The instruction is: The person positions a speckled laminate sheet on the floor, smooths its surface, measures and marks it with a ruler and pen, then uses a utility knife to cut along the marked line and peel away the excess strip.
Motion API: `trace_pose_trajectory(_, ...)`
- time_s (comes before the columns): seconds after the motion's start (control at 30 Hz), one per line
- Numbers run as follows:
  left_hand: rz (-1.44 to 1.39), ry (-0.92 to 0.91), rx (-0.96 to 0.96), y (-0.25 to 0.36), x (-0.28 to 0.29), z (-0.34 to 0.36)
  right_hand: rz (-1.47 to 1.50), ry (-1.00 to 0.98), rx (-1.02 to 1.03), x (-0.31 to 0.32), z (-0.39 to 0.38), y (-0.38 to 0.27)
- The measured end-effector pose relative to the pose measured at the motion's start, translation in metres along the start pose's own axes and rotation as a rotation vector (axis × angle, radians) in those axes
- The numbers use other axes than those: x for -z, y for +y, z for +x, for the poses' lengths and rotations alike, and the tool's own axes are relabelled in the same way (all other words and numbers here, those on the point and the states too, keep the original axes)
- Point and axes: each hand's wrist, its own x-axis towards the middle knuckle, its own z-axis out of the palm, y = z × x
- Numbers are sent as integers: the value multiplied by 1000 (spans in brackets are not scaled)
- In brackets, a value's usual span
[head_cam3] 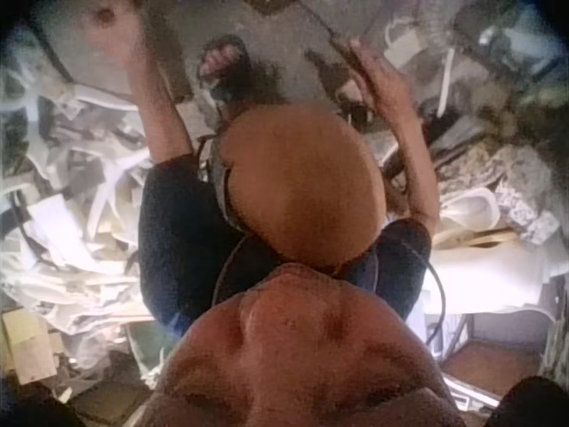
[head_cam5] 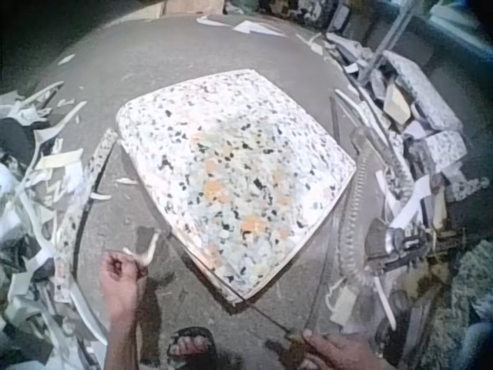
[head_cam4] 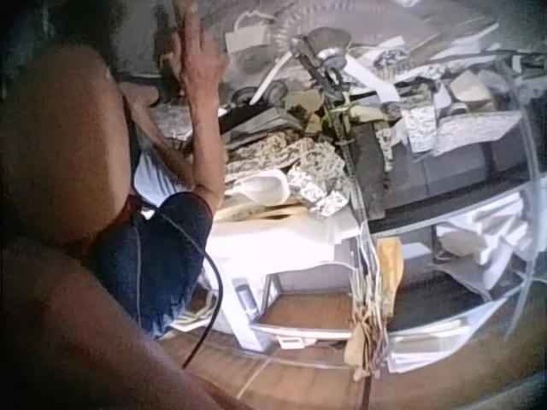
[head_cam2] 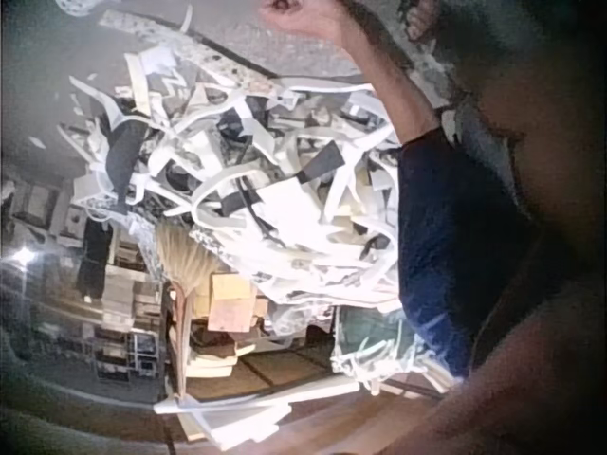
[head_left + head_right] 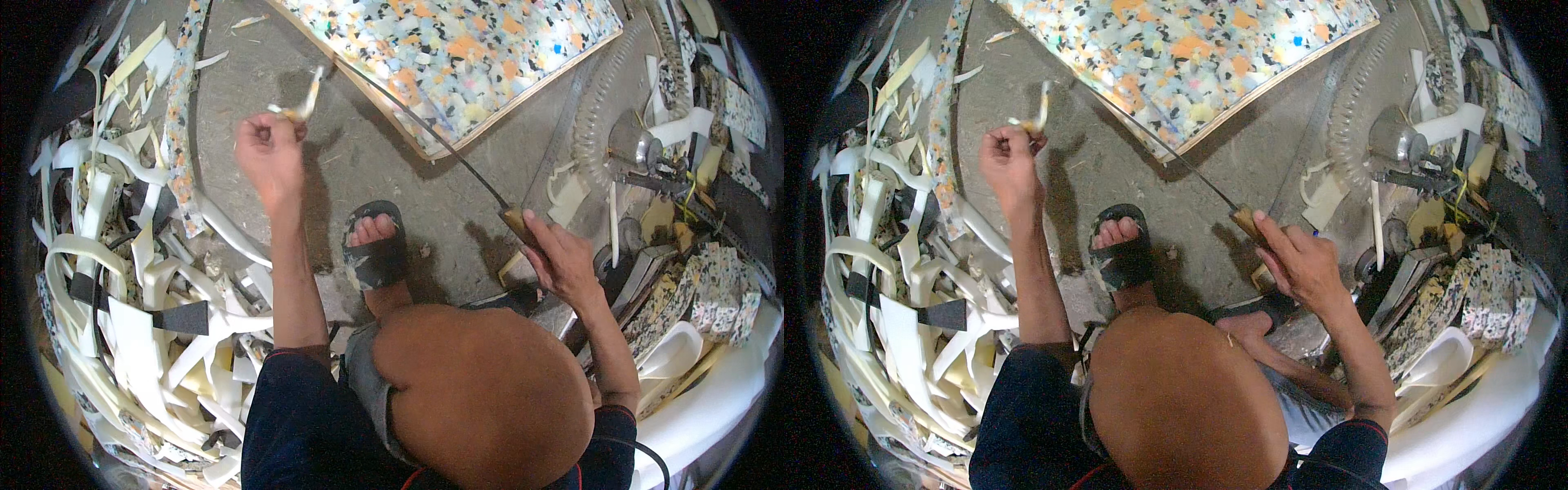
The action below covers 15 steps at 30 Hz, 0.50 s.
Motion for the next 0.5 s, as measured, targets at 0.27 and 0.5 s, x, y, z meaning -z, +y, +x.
trace_pose_trajectory(0.27,370,-386,-82,18,-59,-104,32,-2,-12,-23,12,2)
trace_pose_trajectory(0.5,295,-351,-202,12,-77,-109,23,-38,-30,-25,0,1)
